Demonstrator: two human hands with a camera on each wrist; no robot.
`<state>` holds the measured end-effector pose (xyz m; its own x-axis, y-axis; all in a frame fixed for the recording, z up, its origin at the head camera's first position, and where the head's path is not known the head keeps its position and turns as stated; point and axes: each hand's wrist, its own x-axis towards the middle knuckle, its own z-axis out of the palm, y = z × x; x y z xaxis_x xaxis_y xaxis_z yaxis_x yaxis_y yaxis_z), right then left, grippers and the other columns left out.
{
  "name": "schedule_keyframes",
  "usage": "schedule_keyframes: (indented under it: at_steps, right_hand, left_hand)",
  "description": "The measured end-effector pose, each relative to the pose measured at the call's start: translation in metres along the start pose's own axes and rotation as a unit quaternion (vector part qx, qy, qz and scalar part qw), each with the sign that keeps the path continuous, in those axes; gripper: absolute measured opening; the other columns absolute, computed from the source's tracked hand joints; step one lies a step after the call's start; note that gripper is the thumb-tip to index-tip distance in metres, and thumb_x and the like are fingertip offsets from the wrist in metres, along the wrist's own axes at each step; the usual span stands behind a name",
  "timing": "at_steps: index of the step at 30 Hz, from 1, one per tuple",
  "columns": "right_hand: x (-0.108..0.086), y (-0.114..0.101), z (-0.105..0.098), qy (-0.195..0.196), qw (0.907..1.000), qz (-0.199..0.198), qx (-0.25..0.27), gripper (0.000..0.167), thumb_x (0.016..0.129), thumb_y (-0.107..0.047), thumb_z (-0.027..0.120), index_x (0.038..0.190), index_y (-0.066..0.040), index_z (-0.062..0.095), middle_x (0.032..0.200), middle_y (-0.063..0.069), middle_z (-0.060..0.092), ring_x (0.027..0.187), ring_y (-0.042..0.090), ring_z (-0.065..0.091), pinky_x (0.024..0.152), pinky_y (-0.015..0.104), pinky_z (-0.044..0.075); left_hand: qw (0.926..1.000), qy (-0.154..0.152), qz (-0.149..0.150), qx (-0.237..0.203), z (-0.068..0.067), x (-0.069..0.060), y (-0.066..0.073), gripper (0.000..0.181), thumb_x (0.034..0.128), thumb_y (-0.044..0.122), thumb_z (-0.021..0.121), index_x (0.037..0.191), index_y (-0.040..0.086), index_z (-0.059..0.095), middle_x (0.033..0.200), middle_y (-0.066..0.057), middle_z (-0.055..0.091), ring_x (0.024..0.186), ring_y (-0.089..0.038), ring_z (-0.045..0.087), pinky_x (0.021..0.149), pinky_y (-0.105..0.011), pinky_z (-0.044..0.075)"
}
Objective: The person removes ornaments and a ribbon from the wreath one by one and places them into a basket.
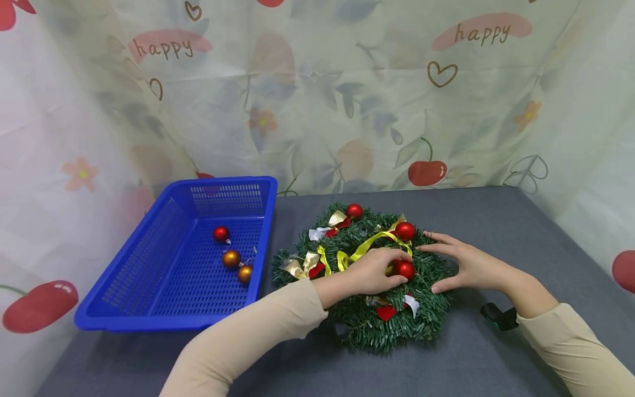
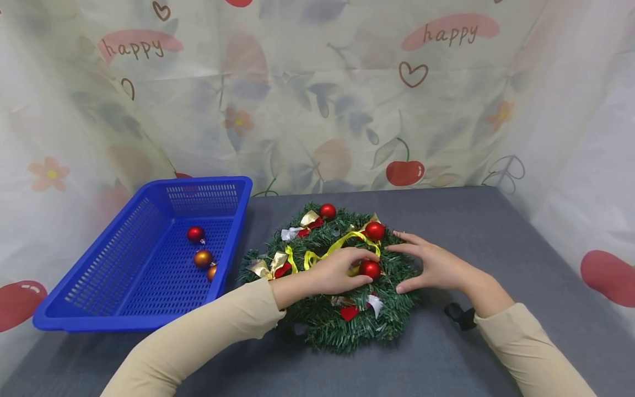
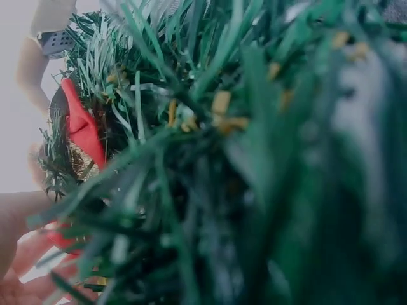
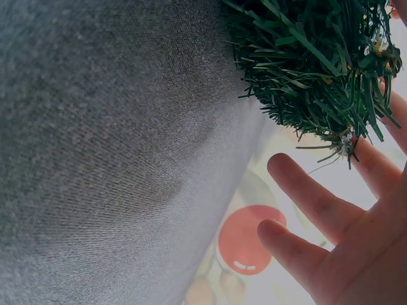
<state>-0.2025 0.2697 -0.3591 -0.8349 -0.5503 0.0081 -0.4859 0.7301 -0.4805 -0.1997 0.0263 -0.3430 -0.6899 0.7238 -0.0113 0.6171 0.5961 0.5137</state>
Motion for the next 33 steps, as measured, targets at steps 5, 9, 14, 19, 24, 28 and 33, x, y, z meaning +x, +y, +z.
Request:
schedule_keyframes:
  at_steps: [5,9,14,19,24,28,33]
  right_hand:
    - [0.0,0.0,0.0,0.0,1.0,0.0,0.001,0.076,0.071,-0.049,0.075,0.133,-0.013,0.051,0.149,0.022,0.027,0.131,0.047,0.033,0.093,0.065,0.038]
    - [-0.001,-0.001,0.0,0.0,1.0,0.0,0.001,0.076,0.071,-0.049,0.075,0.133,-0.012,0.051,0.149,0.022,0.027,0.13,0.047,0.033,0.093,0.065,0.038]
    - [-0.001,-0.002,-0.001,-0.001,1.0,0.003,0.004,0.076,0.071,-0.048,0.075,0.133,-0.012,0.051,0.149,0.022,0.027,0.131,0.047,0.032,0.093,0.065,0.037]
    - [-0.002,-0.003,-0.001,-0.001,1.0,0.001,0.006,0.075,0.072,-0.047,0.075,0.134,-0.013,0.05,0.149,0.023,0.026,0.131,0.048,0.032,0.093,0.066,0.037]
    - [-0.001,-0.003,-0.001,-0.004,0.9999,0.007,0.006,0.077,0.071,-0.049,0.075,0.134,-0.013,0.05,0.149,0.022,0.026,0.132,0.047,0.031,0.094,0.066,0.036]
    - [-0.001,-0.002,-0.001,-0.008,0.9999,0.011,0.007,0.078,0.071,-0.05,0.075,0.134,-0.012,0.05,0.15,0.022,0.025,0.132,0.047,0.031,0.094,0.066,0.036]
    - [-0.001,-0.003,-0.002,-0.008,0.9999,0.013,0.007,0.078,0.071,-0.05,0.075,0.134,-0.013,0.05,0.15,0.022,0.025,0.132,0.047,0.03,0.093,0.066,0.036]
  left_hand:
    - [1.0,-0.006,-0.004,-0.002,-0.002,-0.002,0.001,0.039,0.0934,0.022,0.057,0.131,0.015,0.052,0.132,-0.001,0.057,0.118,-0.013,0.056,0.096,-0.021,0.045]
    - [1.0,-0.008,-0.004,-0.004,-0.004,-0.006,0.003,0.04,0.0939,0.021,0.056,0.133,0.015,0.051,0.133,-0.001,0.056,0.119,-0.013,0.055,0.097,-0.022,0.046]
    - [0.9999,-0.009,-0.001,-0.006,-0.007,-0.011,0.007,0.039,0.0939,0.02,0.056,0.133,0.016,0.051,0.132,-0.001,0.057,0.114,-0.012,0.057,0.092,-0.02,0.047]
    - [0.9999,-0.015,-0.002,-0.003,-0.009,-0.016,0.01,0.039,0.0936,0.02,0.056,0.132,0.018,0.051,0.13,-0.001,0.058,0.102,-0.009,0.059,0.08,-0.015,0.045]
    - [0.9995,-0.03,0.002,-0.007,-0.012,-0.023,0.011,0.04,0.0935,0.018,0.056,0.133,0.016,0.051,0.128,-0.002,0.06,0.09,-0.008,0.058,0.072,-0.014,0.042]
    - [0.9992,-0.039,0.007,-0.013,-0.013,-0.027,0.009,0.04,0.0937,0.018,0.056,0.134,0.015,0.051,0.125,-0.003,0.061,0.076,-0.006,0.053,0.065,-0.015,0.038]
    - [0.9991,-0.037,0.004,-0.02,-0.014,-0.032,0.007,0.04,0.0934,0.017,0.056,0.133,0.014,0.052,0.123,-0.002,0.061,0.07,-0.006,0.052,0.066,-0.015,0.039]
